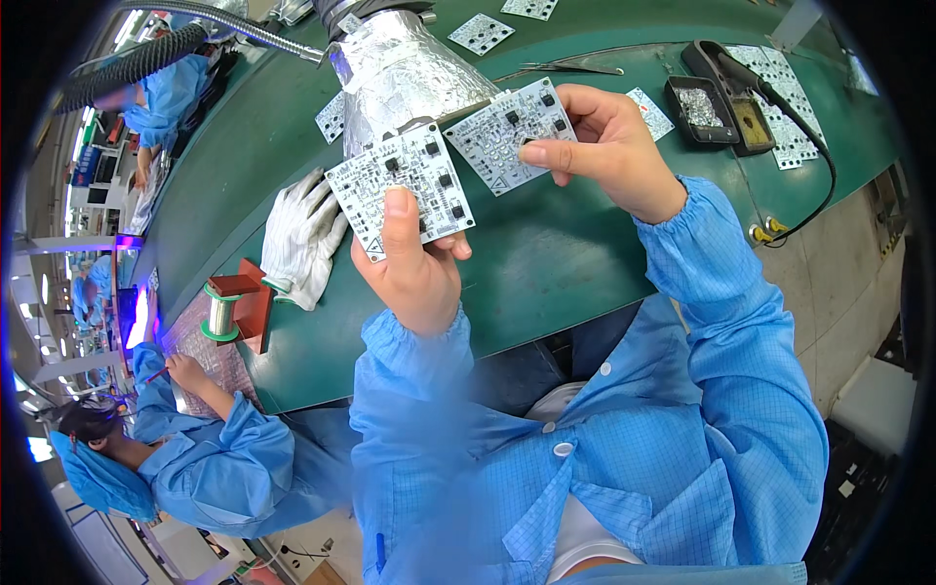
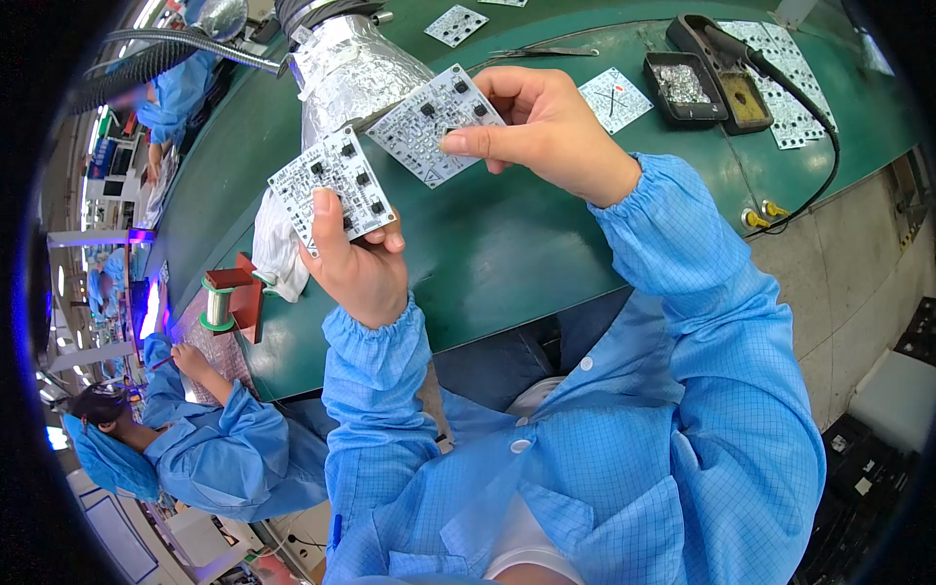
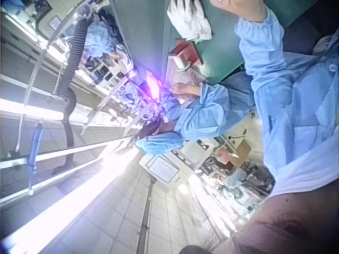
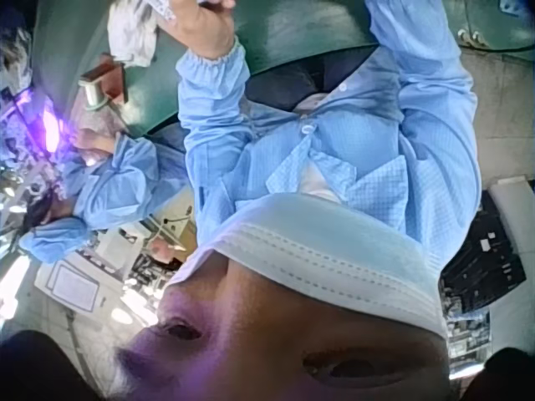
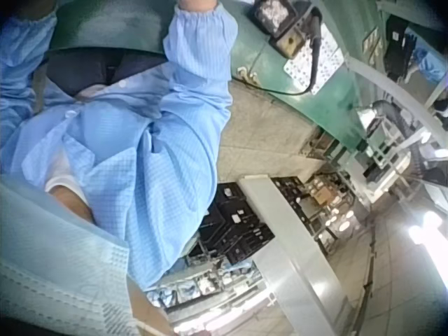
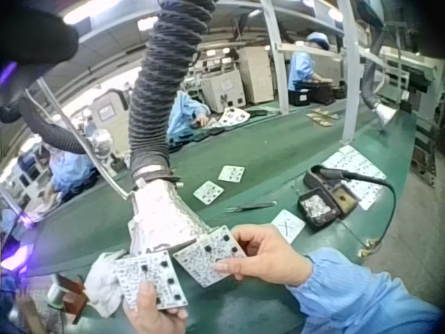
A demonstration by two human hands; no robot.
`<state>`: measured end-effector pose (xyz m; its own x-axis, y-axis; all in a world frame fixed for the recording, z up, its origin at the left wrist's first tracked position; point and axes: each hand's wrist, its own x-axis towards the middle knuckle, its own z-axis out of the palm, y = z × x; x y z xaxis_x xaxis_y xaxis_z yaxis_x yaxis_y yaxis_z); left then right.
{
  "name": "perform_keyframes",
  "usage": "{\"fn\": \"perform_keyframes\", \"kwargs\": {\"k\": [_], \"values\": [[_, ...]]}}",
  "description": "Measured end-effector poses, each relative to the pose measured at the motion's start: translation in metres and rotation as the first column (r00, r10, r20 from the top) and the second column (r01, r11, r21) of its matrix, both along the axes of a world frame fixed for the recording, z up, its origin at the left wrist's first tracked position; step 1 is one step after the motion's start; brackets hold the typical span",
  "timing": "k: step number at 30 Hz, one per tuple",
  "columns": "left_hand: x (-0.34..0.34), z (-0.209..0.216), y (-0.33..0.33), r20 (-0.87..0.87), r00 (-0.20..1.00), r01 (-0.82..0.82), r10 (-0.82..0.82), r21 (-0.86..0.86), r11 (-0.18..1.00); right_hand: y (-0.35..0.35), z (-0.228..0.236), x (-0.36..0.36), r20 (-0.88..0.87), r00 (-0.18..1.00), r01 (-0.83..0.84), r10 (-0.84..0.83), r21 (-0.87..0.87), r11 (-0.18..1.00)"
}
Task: Soldering electronic components onto printed circuit boards at an assembly station.
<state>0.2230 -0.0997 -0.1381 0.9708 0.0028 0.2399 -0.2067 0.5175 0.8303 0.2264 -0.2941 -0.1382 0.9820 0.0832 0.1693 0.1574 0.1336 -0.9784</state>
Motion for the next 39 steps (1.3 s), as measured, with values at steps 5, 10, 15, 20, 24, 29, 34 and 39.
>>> {"fn": "perform_keyframes", "kwargs": {"k": [5,10,15,20,24,29,34,39], "values": [[-0.0014,0.0011,-0.0011,-0.015,1.0,-0.006,0.006,0.043,0.999,-0.0005,-0.0004,-0.0004,-0.038,0.998,-0.047,0.049,0.067,0.997],[-0.0014,0.0012,-0.0012,-0.015,1.0,0.004,-0.003,0.066,0.998,-0.0014,-0.0009,0.0006,-0.028,0.998,-0.053,0.056,0.094,0.994],[-0.0018,0.0011,-0.0008,-0.028,1.0,0.009,-0.007,0.091,0.996,-0.0023,-0.0012,0.0014,-0.019,0.999,-0.038,0.041,0.163,0.986],[-0.0013,0.0011,-0.0011,-0.015,1.0,0.022,-0.02,0.094,0.995,-0.0025,-0.0004,0.0019,-0.002,0.999,-0.052,0.053,0.187,0.981],[-0.0018,0.0021,-0.0017,-0.033,0.999,0.024,-0.02,0.101,0.995,-0.0025,0.0003,0.0019,-0.003,0.998,-0.059,0.061,0.197,0.979],[-0.0023,0.0023,-0.0026,-0.039,0.999,0.004,0.001,0.13,0.992,-0.0026,0.0019,0.0007,0.003,0.999,-0.053,0.054,0.2,0.978],[-0.0023,0.0014,-0.0024,-0.02,1.0,0.012,-0.009,0.155,0.988,-0.0015,0.0005,-0.0005,-0.004,0.999,-0.044,0.046,0.171,0.984],[-0.0023,0.0005,-0.0023,-0.024,1.0,0.012,-0.009,0.163,0.987,-0.0021,-0.0035,0.0021,0.007,1.0,0.011,-0.012,0.124,0.992]]}}
